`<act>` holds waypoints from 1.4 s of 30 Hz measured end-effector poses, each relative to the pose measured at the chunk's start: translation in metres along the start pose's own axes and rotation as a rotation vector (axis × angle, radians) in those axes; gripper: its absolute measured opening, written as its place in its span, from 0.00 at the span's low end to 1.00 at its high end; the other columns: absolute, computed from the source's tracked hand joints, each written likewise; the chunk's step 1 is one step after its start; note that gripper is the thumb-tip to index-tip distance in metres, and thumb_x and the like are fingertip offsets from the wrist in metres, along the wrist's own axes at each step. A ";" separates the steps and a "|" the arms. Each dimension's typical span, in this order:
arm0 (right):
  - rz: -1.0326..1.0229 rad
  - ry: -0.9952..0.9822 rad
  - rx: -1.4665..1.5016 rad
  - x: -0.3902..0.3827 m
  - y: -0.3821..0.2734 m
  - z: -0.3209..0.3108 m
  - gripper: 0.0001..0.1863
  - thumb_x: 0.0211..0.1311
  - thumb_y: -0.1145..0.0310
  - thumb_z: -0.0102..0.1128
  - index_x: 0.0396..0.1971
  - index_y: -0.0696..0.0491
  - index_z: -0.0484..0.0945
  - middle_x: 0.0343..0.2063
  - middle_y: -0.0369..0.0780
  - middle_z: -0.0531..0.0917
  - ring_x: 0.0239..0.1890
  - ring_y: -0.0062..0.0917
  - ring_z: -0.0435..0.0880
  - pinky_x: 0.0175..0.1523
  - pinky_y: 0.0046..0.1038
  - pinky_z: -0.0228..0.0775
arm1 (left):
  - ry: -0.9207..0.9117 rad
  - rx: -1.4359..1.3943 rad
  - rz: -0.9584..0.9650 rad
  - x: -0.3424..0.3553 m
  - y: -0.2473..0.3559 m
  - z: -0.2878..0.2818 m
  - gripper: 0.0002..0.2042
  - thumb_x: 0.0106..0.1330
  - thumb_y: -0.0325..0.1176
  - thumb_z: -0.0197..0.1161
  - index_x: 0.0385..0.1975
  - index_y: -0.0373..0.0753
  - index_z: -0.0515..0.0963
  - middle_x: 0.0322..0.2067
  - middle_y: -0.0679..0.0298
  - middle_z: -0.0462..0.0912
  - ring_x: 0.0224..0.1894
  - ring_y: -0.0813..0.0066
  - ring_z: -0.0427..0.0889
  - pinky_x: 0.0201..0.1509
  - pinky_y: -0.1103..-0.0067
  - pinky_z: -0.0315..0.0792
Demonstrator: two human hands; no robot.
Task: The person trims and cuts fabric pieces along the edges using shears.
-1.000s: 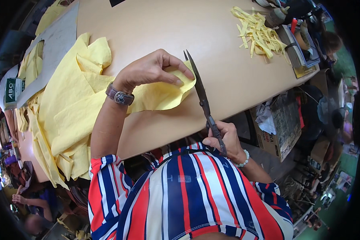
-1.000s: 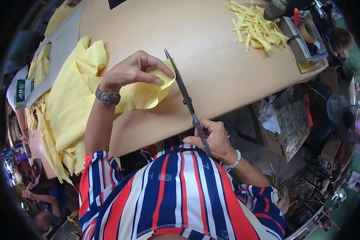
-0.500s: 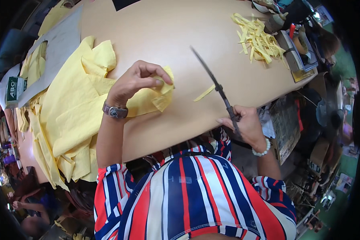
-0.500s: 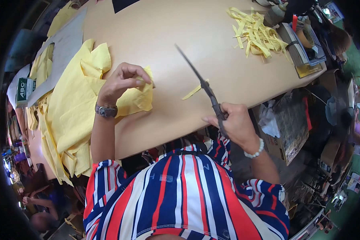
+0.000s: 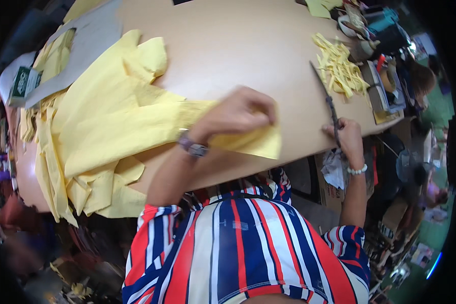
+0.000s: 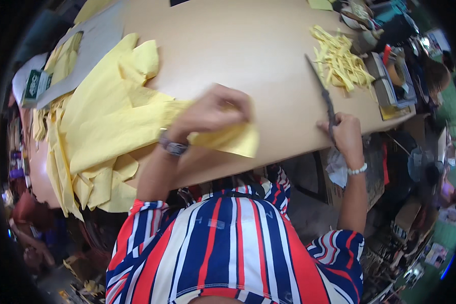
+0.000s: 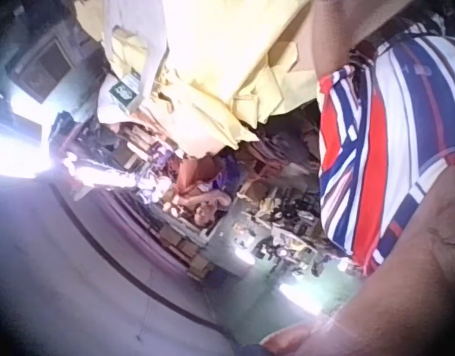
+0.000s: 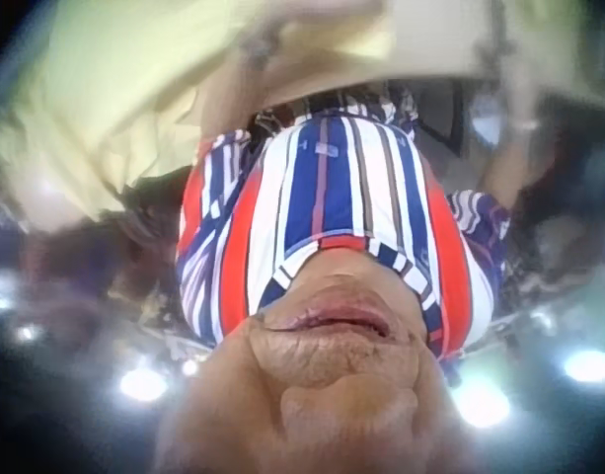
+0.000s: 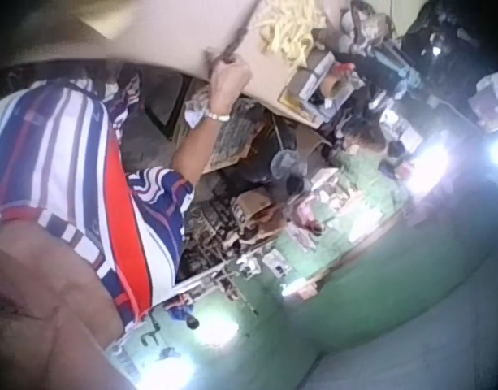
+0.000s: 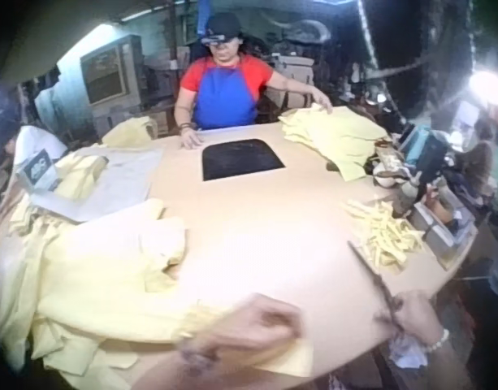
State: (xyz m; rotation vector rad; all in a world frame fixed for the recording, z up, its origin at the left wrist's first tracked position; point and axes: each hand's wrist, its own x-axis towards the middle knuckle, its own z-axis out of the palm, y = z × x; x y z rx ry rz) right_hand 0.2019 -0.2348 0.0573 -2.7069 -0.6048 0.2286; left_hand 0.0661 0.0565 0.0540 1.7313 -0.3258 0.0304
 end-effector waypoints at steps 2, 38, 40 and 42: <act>-0.034 0.019 0.035 0.024 -0.022 0.006 0.21 0.38 0.61 0.72 0.10 0.62 0.71 0.06 0.43 0.67 0.11 0.21 0.65 0.19 0.30 0.58 | 0.032 0.329 0.078 0.001 -0.004 0.032 0.06 0.48 0.25 0.55 0.25 0.36 0.78 0.29 0.61 0.80 0.39 0.66 0.77 0.47 0.72 0.70; -0.527 -0.945 0.850 -0.033 -0.199 0.064 0.10 0.49 0.74 0.64 0.29 0.59 0.73 0.25 0.32 0.76 0.30 0.13 0.71 0.37 0.18 0.66 | 2.225 1.891 0.187 -0.318 0.205 -0.110 0.16 0.63 0.38 0.57 0.23 0.28 0.77 0.17 0.56 0.79 0.17 0.72 0.78 0.20 0.79 0.70; -0.548 -1.059 0.903 -0.039 -0.205 0.061 0.11 0.49 0.73 0.65 0.31 0.58 0.73 0.26 0.32 0.77 0.31 0.12 0.72 0.39 0.17 0.65 | 2.148 1.864 0.396 -0.285 0.228 -0.133 0.14 0.62 0.38 0.57 0.25 0.29 0.77 0.21 0.55 0.78 0.23 0.69 0.76 0.26 0.76 0.68; -0.492 -1.141 0.945 -0.040 -0.202 0.058 0.11 0.50 0.71 0.65 0.31 0.58 0.73 0.28 0.33 0.78 0.32 0.14 0.74 0.40 0.18 0.66 | 1.948 1.881 0.401 -0.239 0.219 -0.169 0.13 0.62 0.37 0.57 0.27 0.31 0.76 0.25 0.55 0.77 0.28 0.67 0.74 0.31 0.73 0.66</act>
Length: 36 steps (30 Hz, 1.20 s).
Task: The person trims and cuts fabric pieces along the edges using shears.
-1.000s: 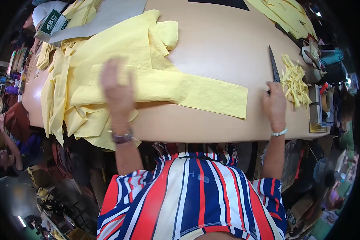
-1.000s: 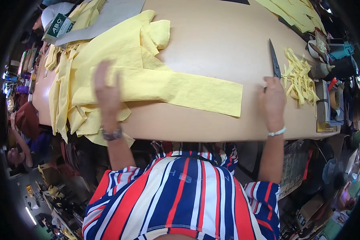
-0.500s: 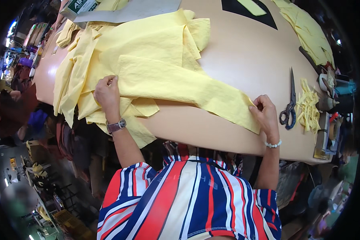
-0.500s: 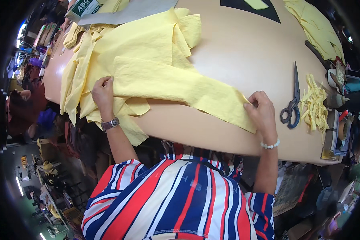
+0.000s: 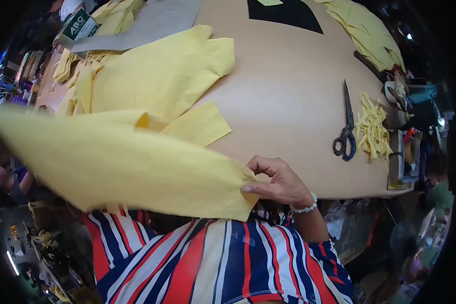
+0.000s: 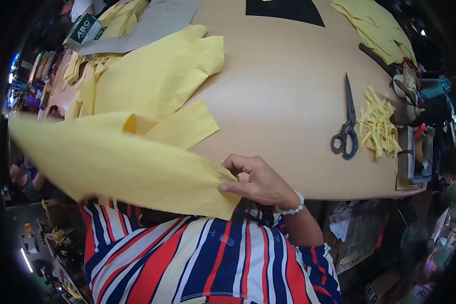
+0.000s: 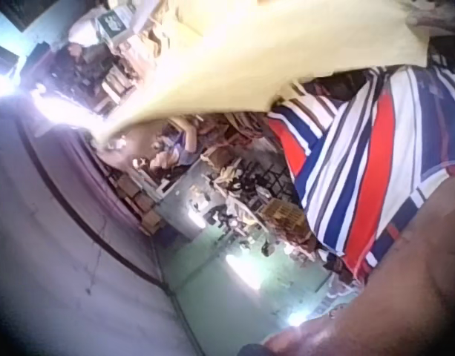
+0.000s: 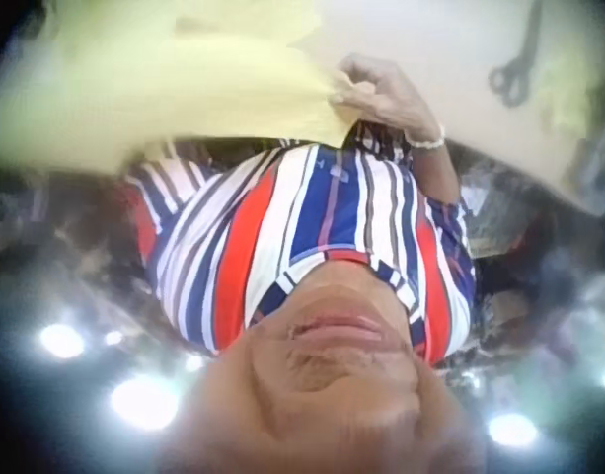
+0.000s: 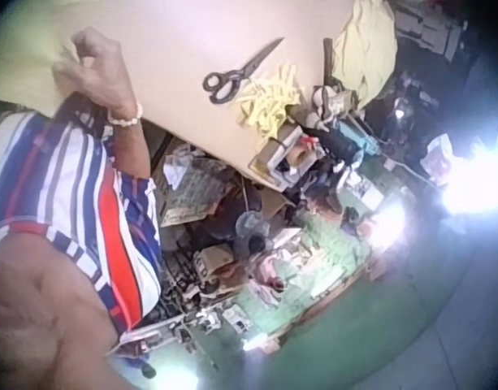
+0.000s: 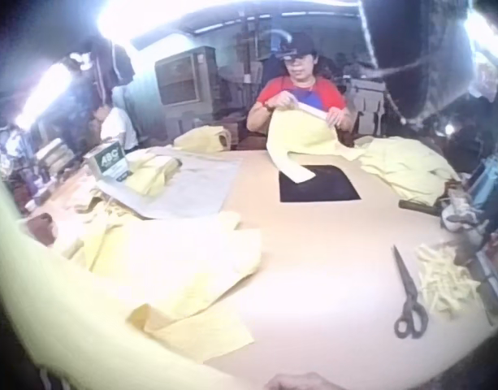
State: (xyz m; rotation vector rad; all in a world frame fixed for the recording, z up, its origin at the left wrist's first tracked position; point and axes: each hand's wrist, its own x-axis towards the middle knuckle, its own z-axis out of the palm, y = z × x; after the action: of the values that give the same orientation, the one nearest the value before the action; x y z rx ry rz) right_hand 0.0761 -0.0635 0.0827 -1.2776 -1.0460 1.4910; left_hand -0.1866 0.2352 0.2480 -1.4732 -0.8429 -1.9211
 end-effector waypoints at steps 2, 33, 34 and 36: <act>-0.033 0.135 -0.026 -0.006 0.013 -0.003 0.12 0.51 0.72 0.64 0.33 0.60 0.74 0.28 0.36 0.79 0.33 0.15 0.75 0.40 0.19 0.67 | -0.193 -0.074 0.083 -0.031 0.029 0.066 0.11 0.61 0.36 0.56 0.30 0.32 0.75 0.30 0.54 0.75 0.33 0.64 0.72 0.36 0.69 0.64; 0.106 1.163 -1.067 -0.104 0.047 -0.087 0.15 0.48 0.73 0.61 0.38 0.60 0.73 0.31 0.47 0.79 0.33 0.36 0.79 0.39 0.32 0.70 | -1.595 -0.542 0.300 -0.295 0.232 -0.019 0.32 0.63 0.52 0.47 0.59 0.31 0.58 0.62 0.49 0.55 0.65 0.52 0.52 0.64 0.55 0.47; 0.100 1.160 -1.069 -0.099 0.049 -0.099 0.15 0.48 0.73 0.61 0.38 0.60 0.73 0.31 0.47 0.79 0.33 0.36 0.79 0.39 0.32 0.70 | -1.633 -0.578 0.300 -0.285 0.237 -0.039 0.33 0.63 0.52 0.47 0.59 0.30 0.57 0.62 0.48 0.54 0.65 0.51 0.51 0.64 0.55 0.46; 0.266 1.196 -1.223 -0.092 0.053 -0.117 0.16 0.48 0.70 0.60 0.38 0.60 0.74 0.37 0.49 0.78 0.41 0.42 0.77 0.45 0.37 0.68 | -1.705 -0.701 0.292 -0.270 0.248 -0.076 0.36 0.61 0.53 0.49 0.59 0.28 0.56 0.62 0.48 0.54 0.65 0.51 0.49 0.65 0.55 0.45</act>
State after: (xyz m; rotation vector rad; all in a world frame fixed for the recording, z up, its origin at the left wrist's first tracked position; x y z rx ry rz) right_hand 0.1944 -0.1594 0.0409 -2.6759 -0.8667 -0.1612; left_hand 0.0168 0.0354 0.0053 -3.3843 -0.3821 -0.2849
